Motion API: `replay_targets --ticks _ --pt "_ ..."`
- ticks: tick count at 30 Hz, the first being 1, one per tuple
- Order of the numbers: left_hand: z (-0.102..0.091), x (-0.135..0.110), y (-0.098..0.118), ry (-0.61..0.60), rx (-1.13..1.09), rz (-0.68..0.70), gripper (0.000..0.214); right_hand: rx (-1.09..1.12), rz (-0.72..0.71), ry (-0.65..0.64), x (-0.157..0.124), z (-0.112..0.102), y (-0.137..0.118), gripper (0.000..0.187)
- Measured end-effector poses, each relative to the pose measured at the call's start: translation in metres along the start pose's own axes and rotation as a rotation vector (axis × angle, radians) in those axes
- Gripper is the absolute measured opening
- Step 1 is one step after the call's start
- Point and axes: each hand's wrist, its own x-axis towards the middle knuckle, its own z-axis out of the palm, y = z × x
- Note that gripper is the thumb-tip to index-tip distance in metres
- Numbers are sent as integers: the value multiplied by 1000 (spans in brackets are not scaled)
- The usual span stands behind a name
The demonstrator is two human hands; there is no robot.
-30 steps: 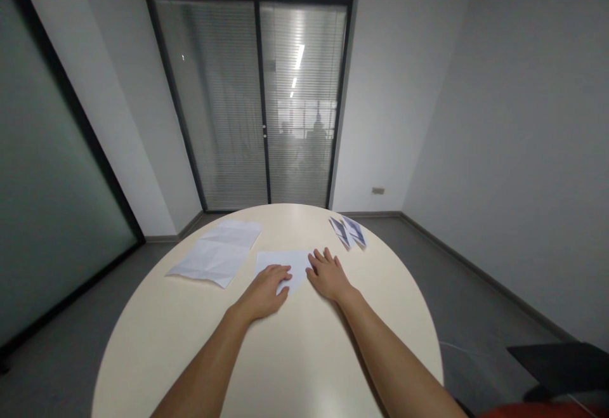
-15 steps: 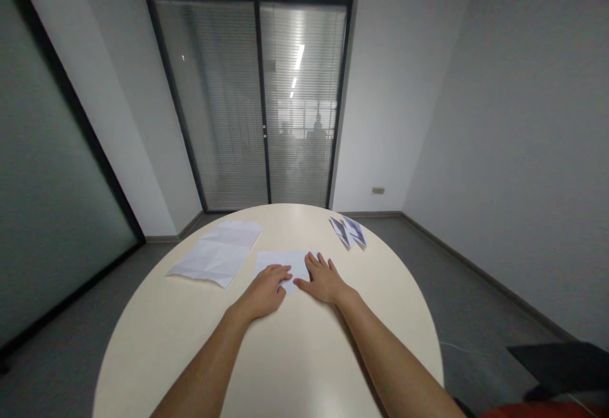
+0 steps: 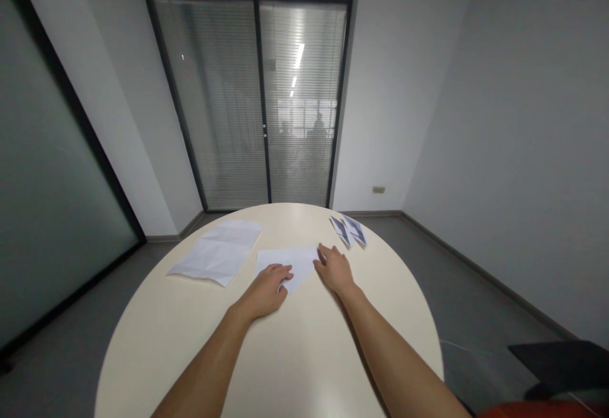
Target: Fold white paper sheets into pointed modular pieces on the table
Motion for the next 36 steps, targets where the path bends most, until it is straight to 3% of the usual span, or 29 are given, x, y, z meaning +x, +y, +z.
replay_targets --ticks 11,21,30,36 --pt "0 -3 0 -77 3 -27 47 19 -23 104 0 -2 3 47" --pt "-7 -6 5 -99 7 -28 43 53 55 150 6 1 11 37" --pt "-4 -4 6 -133 69 -7 51 47 -98 125 3 3 5 45" --pt "0 0 3 -111 76 12 49 89 -237 14 -2 6 -4 56"
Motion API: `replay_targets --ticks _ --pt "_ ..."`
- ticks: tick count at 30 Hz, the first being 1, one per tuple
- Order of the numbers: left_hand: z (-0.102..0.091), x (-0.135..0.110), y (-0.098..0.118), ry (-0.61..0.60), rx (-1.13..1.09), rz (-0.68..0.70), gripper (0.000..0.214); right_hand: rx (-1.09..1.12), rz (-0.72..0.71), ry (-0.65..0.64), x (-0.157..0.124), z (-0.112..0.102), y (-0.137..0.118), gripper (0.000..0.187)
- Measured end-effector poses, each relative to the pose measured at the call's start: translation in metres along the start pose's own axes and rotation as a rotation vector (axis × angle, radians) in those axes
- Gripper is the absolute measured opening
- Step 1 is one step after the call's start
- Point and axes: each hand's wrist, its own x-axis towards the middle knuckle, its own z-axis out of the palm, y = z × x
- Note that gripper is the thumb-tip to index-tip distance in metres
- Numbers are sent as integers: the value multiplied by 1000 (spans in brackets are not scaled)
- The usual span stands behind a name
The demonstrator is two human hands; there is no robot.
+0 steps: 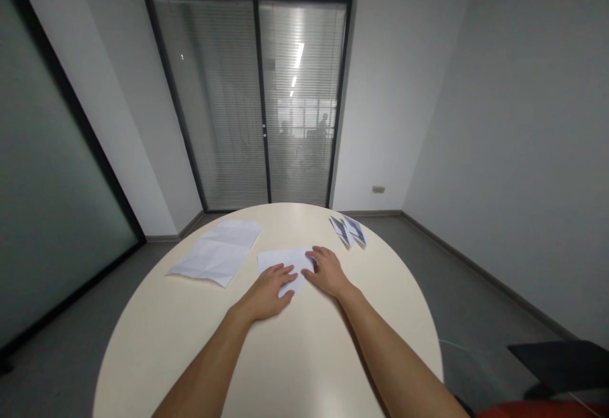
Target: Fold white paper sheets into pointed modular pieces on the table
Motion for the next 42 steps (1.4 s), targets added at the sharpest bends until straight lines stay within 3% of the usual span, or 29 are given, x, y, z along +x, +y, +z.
replay_targets --ticks 7,14,22,30,34,42 --pt "-1 -1 -2 31 -1 -8 52 73 -114 -255 -9 -9 -16 79" --pt "-2 0 0 38 21 -14 52 74 -104 -313 -9 -16 -18 88" --pt "-6 -6 0 7 17 -35 54 18 -58 -286 -8 -26 -10 41" --pt "-5 -2 0 52 -18 -30 38 46 -140 -259 -7 -15 -2 37" --pt "-9 -1 5 66 -71 -36 27 130 -262 -191 -2 -7 4 32" --pt "-13 2 9 75 -148 -83 25 286 -335 -256 -5 -22 -10 27"
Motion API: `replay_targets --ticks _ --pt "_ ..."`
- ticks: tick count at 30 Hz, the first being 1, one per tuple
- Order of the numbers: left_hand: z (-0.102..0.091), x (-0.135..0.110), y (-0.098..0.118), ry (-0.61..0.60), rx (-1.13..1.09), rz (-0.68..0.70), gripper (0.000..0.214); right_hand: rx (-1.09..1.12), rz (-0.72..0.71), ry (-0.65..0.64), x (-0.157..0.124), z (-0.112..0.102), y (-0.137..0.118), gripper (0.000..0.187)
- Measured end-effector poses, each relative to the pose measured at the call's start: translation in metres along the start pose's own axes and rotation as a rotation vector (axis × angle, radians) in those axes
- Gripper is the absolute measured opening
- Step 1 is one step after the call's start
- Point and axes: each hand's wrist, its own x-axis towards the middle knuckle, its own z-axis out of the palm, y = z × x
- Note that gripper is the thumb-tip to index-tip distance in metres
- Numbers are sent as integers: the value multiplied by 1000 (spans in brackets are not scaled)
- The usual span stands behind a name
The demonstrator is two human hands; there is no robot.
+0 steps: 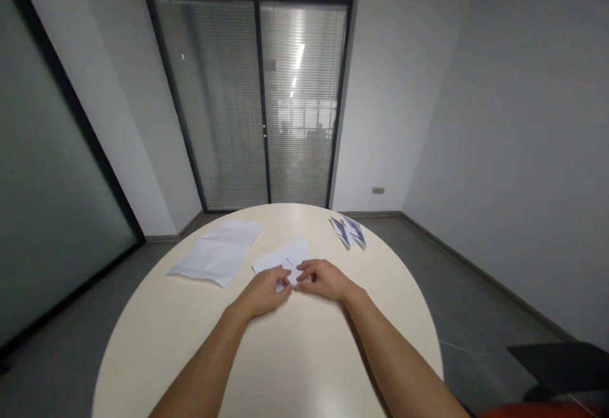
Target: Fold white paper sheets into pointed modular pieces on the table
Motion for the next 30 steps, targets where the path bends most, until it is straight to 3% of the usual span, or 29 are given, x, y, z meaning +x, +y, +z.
replay_targets --ticks 15,23,30 --pt "-4 0 -6 68 -133 -20 24 31 10 16 -1 1 -2 27" --pt "-2 4 -16 128 70 -113 38 21 6 11 0 4 0 27" --pt "2 6 -21 176 165 -148 30 1 13 32 2 9 -1 28"
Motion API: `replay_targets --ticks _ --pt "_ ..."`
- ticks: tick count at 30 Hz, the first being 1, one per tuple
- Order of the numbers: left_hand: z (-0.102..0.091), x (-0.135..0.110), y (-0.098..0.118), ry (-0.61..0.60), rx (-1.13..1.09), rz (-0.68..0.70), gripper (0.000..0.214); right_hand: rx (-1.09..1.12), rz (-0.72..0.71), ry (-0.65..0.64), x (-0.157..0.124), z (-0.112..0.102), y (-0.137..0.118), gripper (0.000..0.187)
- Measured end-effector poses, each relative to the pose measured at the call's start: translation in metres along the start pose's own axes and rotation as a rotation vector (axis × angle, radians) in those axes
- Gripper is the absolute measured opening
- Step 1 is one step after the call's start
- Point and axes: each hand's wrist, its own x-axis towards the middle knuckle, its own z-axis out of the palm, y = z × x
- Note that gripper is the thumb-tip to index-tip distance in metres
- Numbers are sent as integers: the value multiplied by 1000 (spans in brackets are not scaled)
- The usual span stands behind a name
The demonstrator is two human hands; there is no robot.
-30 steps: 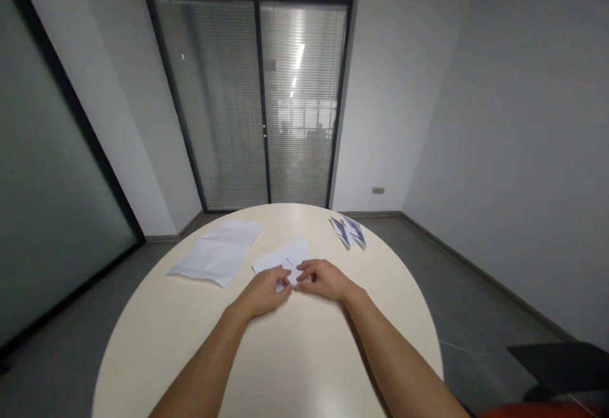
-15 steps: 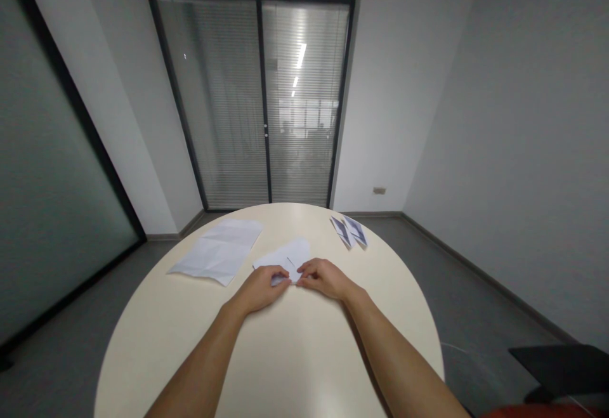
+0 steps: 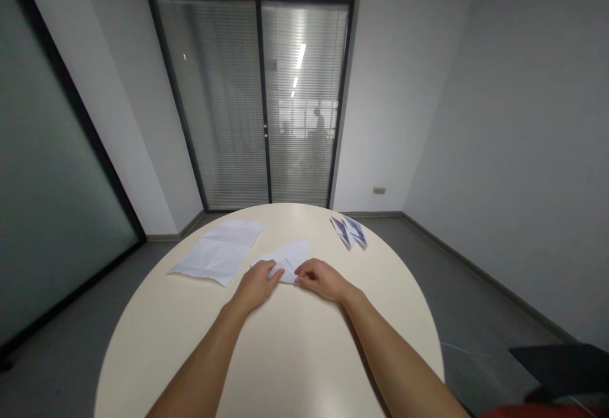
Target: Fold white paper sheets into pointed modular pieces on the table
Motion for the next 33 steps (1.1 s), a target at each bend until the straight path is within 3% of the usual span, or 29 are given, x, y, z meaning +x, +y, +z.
replay_targets --ticks 8,14,22,26,33 --pt "3 0 -3 15 21 -24 27 4 4 33 0 2 -1 19" --pt "6 1 -6 8 -9 -14 41 40 -23 48 1 2 -3 16" --pt "13 0 -12 19 2 6 62 39 61 82 1 5 -4 34" --pt "18 -1 -16 48 5 51 54 7 25 96 1 10 -6 42" --pt "12 1 -7 64 71 129 32 -102 -97 83 2 16 -2 39"
